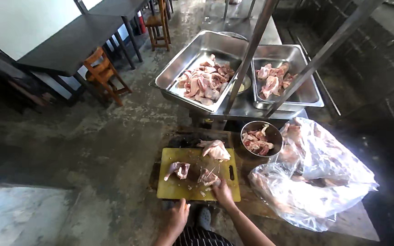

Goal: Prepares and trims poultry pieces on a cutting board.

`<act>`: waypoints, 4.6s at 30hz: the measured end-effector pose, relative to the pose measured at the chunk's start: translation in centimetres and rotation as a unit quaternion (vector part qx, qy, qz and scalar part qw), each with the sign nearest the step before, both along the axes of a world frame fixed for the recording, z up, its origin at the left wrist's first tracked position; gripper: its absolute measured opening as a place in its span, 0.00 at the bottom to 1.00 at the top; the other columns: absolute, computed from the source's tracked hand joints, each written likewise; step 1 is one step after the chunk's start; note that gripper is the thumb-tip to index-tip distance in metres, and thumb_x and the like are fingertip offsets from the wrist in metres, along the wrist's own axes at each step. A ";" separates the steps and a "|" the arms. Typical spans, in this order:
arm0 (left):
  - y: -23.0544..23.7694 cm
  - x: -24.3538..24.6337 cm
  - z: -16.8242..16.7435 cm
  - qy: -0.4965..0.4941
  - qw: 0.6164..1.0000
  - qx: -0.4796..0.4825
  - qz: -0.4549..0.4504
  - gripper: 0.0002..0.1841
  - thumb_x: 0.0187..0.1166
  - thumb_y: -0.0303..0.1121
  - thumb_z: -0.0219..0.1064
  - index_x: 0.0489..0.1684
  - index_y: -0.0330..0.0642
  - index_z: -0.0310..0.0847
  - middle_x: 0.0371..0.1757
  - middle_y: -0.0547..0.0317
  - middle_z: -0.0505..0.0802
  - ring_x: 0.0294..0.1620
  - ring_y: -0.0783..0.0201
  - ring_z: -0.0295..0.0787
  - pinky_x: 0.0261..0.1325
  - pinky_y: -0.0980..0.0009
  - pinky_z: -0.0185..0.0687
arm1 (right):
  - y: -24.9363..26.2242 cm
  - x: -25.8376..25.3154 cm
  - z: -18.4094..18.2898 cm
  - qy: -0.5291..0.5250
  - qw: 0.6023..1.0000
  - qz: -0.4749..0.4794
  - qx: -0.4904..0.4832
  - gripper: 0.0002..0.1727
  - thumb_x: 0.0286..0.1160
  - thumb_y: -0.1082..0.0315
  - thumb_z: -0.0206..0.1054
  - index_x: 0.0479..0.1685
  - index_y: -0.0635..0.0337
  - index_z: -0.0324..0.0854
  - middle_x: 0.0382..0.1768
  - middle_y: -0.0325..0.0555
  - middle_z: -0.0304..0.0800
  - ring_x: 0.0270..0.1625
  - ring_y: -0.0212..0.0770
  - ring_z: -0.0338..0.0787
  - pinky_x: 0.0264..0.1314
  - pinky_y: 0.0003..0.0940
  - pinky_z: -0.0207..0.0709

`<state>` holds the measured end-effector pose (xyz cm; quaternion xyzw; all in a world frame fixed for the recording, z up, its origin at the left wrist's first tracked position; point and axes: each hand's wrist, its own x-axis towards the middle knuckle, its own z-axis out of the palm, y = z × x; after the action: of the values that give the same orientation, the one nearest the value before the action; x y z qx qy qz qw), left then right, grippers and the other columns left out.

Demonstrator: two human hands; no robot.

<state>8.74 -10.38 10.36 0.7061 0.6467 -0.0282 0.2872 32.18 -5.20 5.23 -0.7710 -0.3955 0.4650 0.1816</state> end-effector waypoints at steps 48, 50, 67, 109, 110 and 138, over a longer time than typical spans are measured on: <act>8.5 8.0 -4.8 0.075 0.987 -0.116 -0.087 0.25 0.94 0.49 0.49 0.77 0.42 0.73 0.54 0.43 0.94 0.59 0.44 0.94 0.61 0.43 0.89 | -1.0 -0.6 -0.8 -0.123 0.987 0.030 -0.096 0.32 0.87 0.46 0.52 0.85 0.53 0.60 0.51 0.55 0.93 0.54 0.58 0.94 0.55 0.61 0.85; 8.8 7.9 -4.6 0.099 0.982 -0.135 -0.087 0.25 0.93 0.49 0.47 0.78 0.44 0.71 0.56 0.45 0.94 0.60 0.45 0.94 0.61 0.43 0.89 | -1.1 -0.8 -0.9 -0.120 0.989 0.004 -0.087 0.31 0.87 0.48 0.53 0.84 0.53 0.61 0.49 0.55 0.93 0.53 0.57 0.94 0.55 0.59 0.86; 2.7 -1.7 -2.8 0.117 0.980 -0.160 -0.016 0.24 0.92 0.50 0.51 0.76 0.45 0.73 0.51 0.44 0.95 0.56 0.44 0.95 0.59 0.43 0.88 | -1.6 1.1 -3.1 0.105 0.988 -0.109 0.042 0.38 0.81 0.57 0.69 0.89 0.53 0.60 0.62 0.56 0.89 0.57 0.51 0.93 0.62 0.54 0.86; 6.6 8.9 -0.4 0.108 0.972 -0.191 -0.080 0.24 0.92 0.45 0.50 0.78 0.41 0.69 0.57 0.43 0.93 0.60 0.45 0.94 0.60 0.45 0.89 | -0.9 0.7 -0.8 -0.161 0.980 0.088 -0.081 0.32 0.90 0.48 0.48 0.88 0.52 0.54 0.51 0.56 0.93 0.54 0.60 0.94 0.56 0.60 0.86; 6.2 8.4 0.4 0.121 0.968 -0.204 -0.079 0.23 0.92 0.45 0.50 0.78 0.40 0.68 0.57 0.43 0.93 0.60 0.44 0.94 0.60 0.45 0.89 | -0.8 0.7 -0.8 -0.155 0.980 0.089 -0.085 0.32 0.91 0.49 0.48 0.88 0.53 0.54 0.51 0.56 0.93 0.54 0.59 0.94 0.56 0.60 0.86; 4.6 0.1 -2.8 0.107 0.975 -0.178 -0.072 0.27 0.93 0.47 0.49 0.84 0.42 0.65 0.58 0.37 0.93 0.62 0.36 0.92 0.63 0.37 0.86 | -1.9 2.3 -3.3 0.161 0.970 -0.164 0.075 0.30 0.91 0.56 0.57 0.85 0.64 0.59 0.38 0.54 0.88 0.31 0.46 0.91 0.37 0.47 0.90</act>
<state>8.89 -5.76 7.52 0.6810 0.6058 -0.2392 0.3347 34.53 -7.13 1.89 -0.7245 -0.2633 0.5156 0.3740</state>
